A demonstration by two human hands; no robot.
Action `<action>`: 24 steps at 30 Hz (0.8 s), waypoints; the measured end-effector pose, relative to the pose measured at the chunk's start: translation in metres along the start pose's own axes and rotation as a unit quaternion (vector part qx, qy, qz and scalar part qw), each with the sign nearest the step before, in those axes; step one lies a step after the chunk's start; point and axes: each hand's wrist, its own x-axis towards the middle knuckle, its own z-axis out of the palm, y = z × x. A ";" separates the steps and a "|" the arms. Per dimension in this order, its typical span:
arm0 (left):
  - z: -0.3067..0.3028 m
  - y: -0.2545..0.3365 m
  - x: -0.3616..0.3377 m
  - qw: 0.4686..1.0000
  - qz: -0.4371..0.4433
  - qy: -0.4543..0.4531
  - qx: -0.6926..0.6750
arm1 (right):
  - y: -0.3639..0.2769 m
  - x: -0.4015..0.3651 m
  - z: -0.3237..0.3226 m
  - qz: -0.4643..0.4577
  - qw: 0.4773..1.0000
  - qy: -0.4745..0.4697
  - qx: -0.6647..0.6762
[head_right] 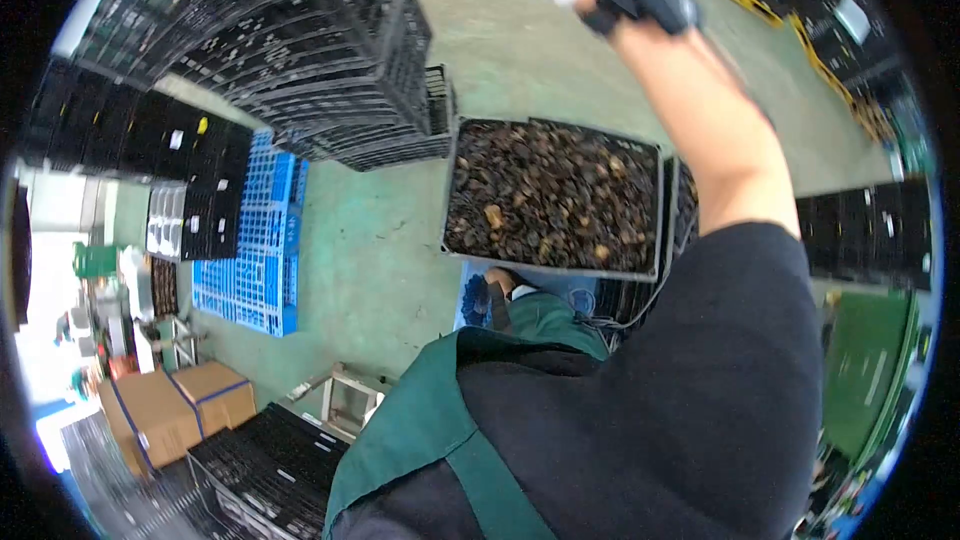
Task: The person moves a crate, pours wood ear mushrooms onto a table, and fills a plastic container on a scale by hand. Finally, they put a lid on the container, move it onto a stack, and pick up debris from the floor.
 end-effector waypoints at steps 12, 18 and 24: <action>-0.077 -0.034 0.120 0.973 0.036 -0.108 0.199 | -0.457 -0.585 -0.383 0.657 0.413 -0.618 0.125; -0.045 0.057 0.193 0.934 0.196 -0.162 0.250 | -0.656 -0.588 -0.433 0.868 0.144 -0.456 0.135; 0.127 0.293 -0.022 0.893 0.196 -0.403 0.042 | -0.658 -0.572 -0.432 0.936 0.194 -0.210 0.204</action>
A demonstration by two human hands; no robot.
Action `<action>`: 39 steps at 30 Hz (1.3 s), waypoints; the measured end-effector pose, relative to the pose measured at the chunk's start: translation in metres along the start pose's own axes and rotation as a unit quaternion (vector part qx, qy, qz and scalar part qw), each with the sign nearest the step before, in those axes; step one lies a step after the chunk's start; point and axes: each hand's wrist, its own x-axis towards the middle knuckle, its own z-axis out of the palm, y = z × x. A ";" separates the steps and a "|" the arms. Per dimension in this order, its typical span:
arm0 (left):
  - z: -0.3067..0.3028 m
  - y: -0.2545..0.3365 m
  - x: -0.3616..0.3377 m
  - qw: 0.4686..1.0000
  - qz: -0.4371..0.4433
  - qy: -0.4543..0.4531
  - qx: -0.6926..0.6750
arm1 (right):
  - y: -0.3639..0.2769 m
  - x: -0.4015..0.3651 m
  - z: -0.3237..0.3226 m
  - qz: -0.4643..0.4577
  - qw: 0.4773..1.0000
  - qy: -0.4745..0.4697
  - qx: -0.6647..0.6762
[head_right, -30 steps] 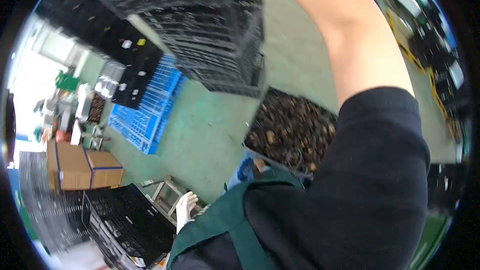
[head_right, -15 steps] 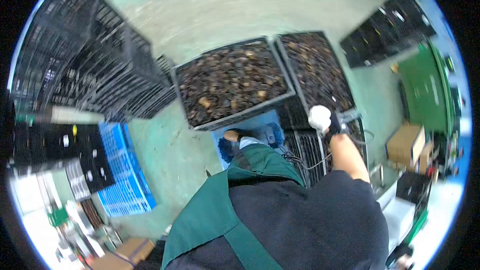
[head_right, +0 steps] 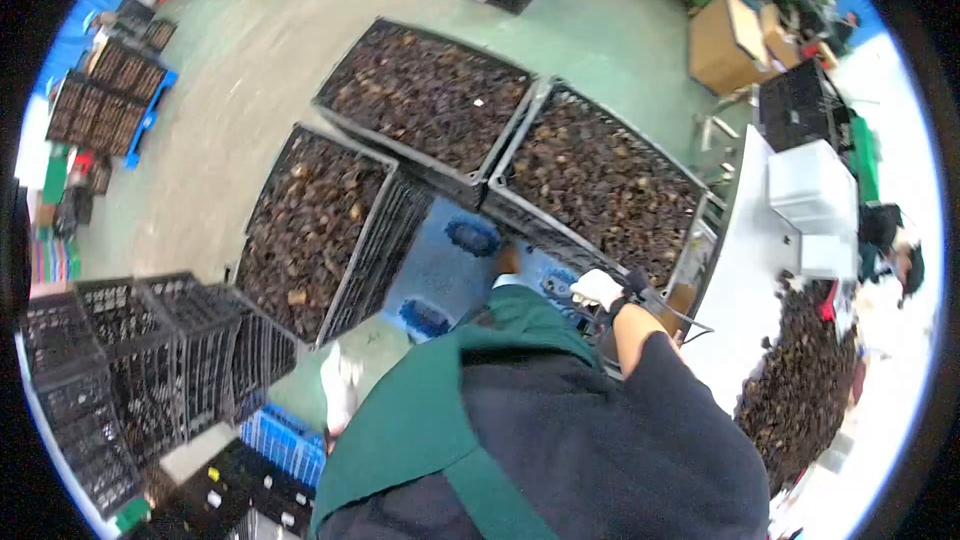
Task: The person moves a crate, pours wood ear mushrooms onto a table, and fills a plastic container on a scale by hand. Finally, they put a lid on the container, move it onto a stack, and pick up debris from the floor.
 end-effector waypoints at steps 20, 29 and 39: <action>0.392 0.196 0.017 0.791 -0.202 -0.527 -0.236 | 0.154 -0.065 0.019 0.157 0.823 0.206 0.505; 0.426 0.086 0.144 0.785 -0.131 -0.513 0.322 | 0.154 -0.097 0.055 0.075 0.914 0.384 -0.107; 0.506 -0.014 0.212 0.765 0.096 -0.404 0.493 | 0.216 -0.078 -0.104 0.242 0.776 0.533 0.235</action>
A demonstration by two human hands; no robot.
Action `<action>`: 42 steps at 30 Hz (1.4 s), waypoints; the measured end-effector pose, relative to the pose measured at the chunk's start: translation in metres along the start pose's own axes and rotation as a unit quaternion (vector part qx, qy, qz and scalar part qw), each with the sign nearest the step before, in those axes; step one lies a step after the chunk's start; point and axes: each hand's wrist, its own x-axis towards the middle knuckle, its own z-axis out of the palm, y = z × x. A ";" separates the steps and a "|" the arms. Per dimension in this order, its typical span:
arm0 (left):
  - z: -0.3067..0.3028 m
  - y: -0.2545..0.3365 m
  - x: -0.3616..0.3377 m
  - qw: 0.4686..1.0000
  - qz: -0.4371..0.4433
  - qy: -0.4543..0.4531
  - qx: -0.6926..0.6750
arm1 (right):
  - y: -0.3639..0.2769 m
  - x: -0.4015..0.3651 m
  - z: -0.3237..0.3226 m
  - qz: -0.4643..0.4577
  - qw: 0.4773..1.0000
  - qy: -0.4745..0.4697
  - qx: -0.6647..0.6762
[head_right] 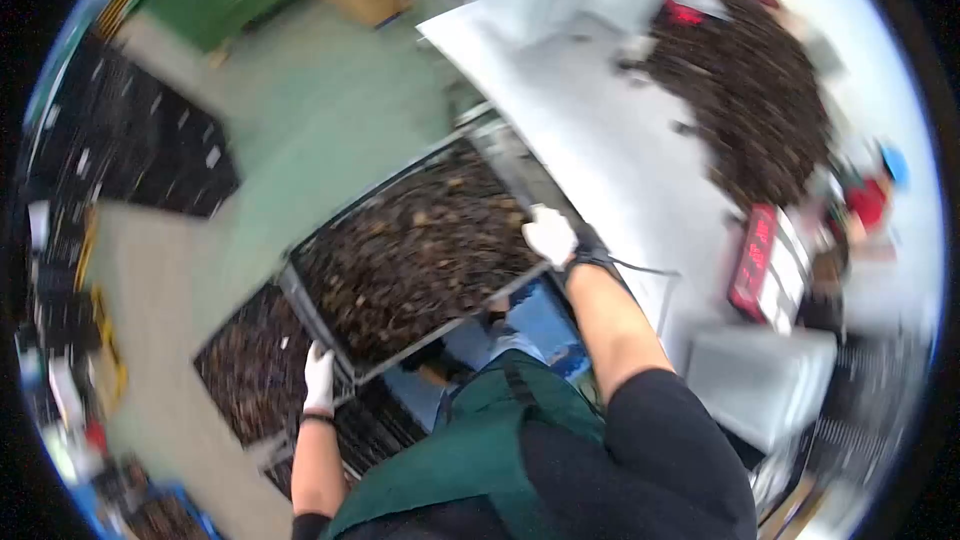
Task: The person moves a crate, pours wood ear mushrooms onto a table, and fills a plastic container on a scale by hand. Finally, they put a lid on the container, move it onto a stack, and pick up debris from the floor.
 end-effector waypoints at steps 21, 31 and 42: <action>0.054 0.032 0.078 0.908 -0.071 0.253 0.327 | 0.061 0.131 0.101 0.074 0.970 -0.102 0.206; 0.032 0.036 0.105 0.807 -0.070 0.174 0.559 | 0.047 0.131 0.086 0.068 0.973 -0.128 0.178; 0.022 0.050 0.093 0.840 -0.021 0.170 0.515 | 0.048 0.121 0.098 0.089 0.976 -0.071 0.187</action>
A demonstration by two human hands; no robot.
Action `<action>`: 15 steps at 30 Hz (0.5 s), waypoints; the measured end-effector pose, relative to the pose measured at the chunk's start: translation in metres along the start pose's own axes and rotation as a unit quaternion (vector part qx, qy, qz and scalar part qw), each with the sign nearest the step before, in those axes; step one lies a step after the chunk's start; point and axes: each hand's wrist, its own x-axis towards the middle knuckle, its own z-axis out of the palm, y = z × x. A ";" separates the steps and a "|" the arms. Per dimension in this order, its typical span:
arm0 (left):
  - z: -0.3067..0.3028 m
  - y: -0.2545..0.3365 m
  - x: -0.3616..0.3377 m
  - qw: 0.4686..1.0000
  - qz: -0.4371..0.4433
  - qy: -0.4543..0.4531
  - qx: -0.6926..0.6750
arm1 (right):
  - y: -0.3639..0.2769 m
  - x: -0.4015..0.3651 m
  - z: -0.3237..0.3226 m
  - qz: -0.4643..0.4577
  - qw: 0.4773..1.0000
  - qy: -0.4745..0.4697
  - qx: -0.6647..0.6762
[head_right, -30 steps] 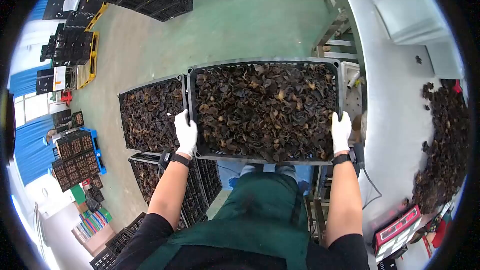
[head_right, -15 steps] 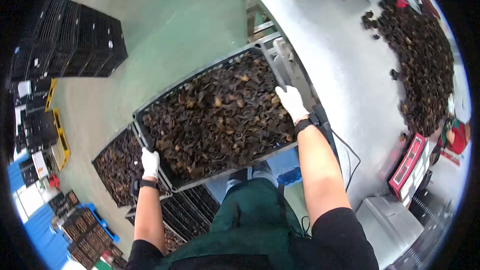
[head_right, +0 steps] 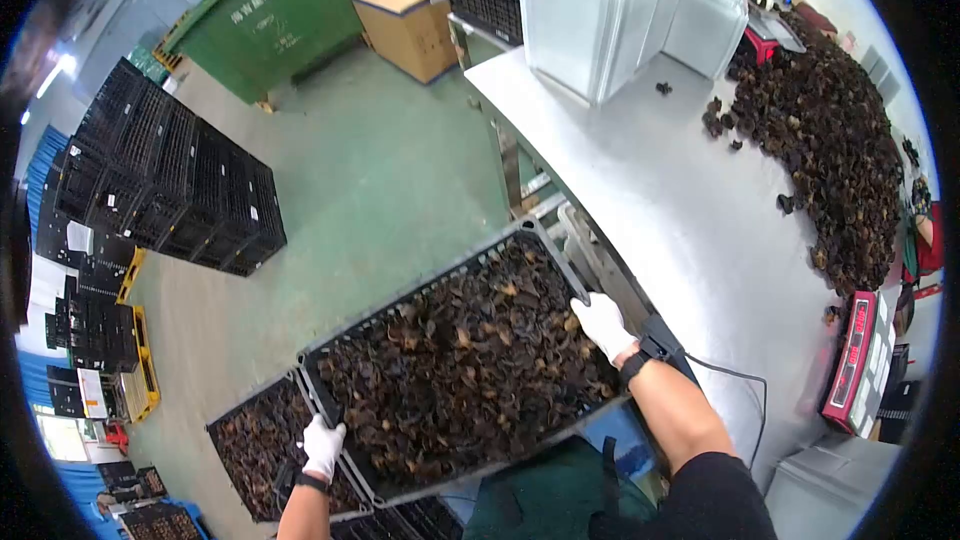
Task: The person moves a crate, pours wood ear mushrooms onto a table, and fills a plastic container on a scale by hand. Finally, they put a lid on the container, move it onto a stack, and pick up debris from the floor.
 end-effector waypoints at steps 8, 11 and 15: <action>0.007 -0.028 0.014 0.992 -0.006 -0.077 -0.098 | 0.008 -0.008 -0.005 0.037 0.996 -0.034 0.070; -0.001 -0.030 0.005 0.984 -0.019 -0.110 -0.137 | -0.004 -0.035 -0.021 0.058 0.992 -0.046 0.101; -0.007 -0.040 -0.010 0.956 0.010 -0.144 -0.255 | -0.067 -0.091 -0.066 0.086 0.991 -0.044 0.089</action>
